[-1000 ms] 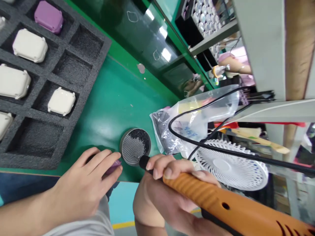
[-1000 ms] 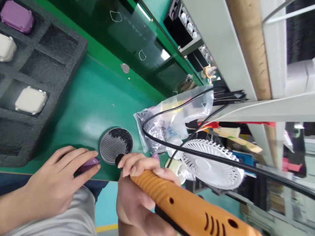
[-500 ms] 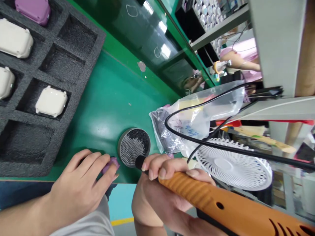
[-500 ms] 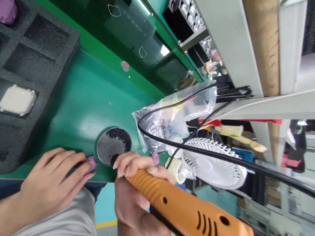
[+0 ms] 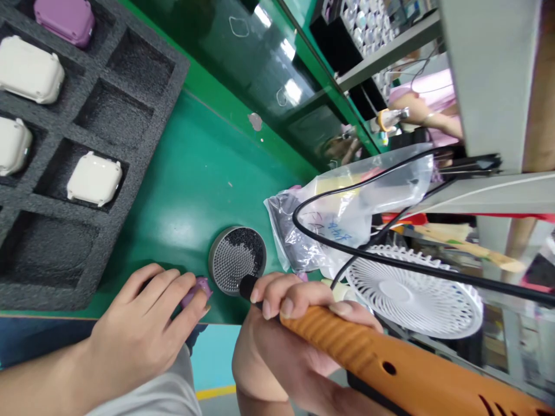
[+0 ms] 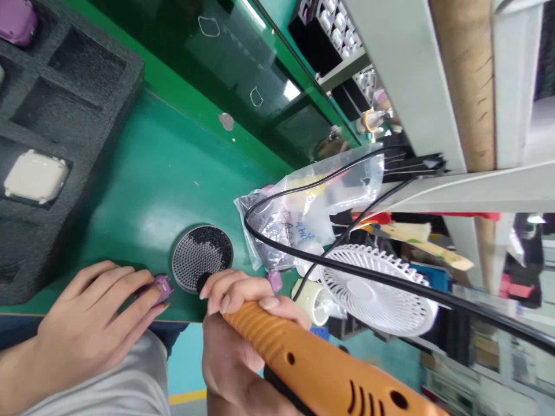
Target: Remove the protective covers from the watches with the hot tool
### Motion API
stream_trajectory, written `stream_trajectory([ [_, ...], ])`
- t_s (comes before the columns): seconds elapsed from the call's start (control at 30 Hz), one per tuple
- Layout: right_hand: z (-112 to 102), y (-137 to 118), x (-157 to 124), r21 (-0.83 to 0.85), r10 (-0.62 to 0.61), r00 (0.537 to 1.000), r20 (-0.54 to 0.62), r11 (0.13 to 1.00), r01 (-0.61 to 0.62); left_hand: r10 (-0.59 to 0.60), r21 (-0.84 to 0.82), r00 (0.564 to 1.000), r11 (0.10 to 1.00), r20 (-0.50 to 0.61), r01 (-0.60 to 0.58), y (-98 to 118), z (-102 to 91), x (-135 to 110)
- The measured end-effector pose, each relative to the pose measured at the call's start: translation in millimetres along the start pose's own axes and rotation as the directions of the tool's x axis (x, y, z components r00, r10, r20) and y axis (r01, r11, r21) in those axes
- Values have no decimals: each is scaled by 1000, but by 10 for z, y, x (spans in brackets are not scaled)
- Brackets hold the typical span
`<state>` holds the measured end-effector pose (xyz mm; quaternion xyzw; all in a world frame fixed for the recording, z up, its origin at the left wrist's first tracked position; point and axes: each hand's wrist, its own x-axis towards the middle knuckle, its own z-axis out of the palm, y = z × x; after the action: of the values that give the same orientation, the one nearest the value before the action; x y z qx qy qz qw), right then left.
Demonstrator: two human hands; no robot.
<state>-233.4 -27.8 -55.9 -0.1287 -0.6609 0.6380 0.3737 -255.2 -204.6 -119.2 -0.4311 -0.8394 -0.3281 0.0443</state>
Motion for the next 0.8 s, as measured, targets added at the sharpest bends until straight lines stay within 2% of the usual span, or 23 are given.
stream_trajectory([
  [0.23, -29, -36, 55, 9, -31, 999, -14, 999, 31, 10, -4, 1000, 1000, 0, -10, -11, -22, -9],
  [0.33, -110, -142, 92, -55, 15, 990, 141, 998, -7, 57, -48, 998, 997, 20, -56, -29, -22, -29],
  [0.4, -132, -190, 100, -44, -6, 974, 228, 999, 17, 79, -71, 996, 995, 31, -77, -43, -21, -41],
  [0.53, -40, -155, 47, 34, -119, 972, 203, 993, 114, 77, -86, 996, 994, 39, -74, -55, -24, -45],
  [0.63, 19, -70, -33, 23, -127, 964, 234, 992, 125, 70, -91, 997, 994, 38, -66, -48, -25, -39],
  [0.8, -20, 11, -146, 11, -100, 968, 230, 995, 100, 56, -98, 998, 994, 36, -52, -40, -19, -27],
])
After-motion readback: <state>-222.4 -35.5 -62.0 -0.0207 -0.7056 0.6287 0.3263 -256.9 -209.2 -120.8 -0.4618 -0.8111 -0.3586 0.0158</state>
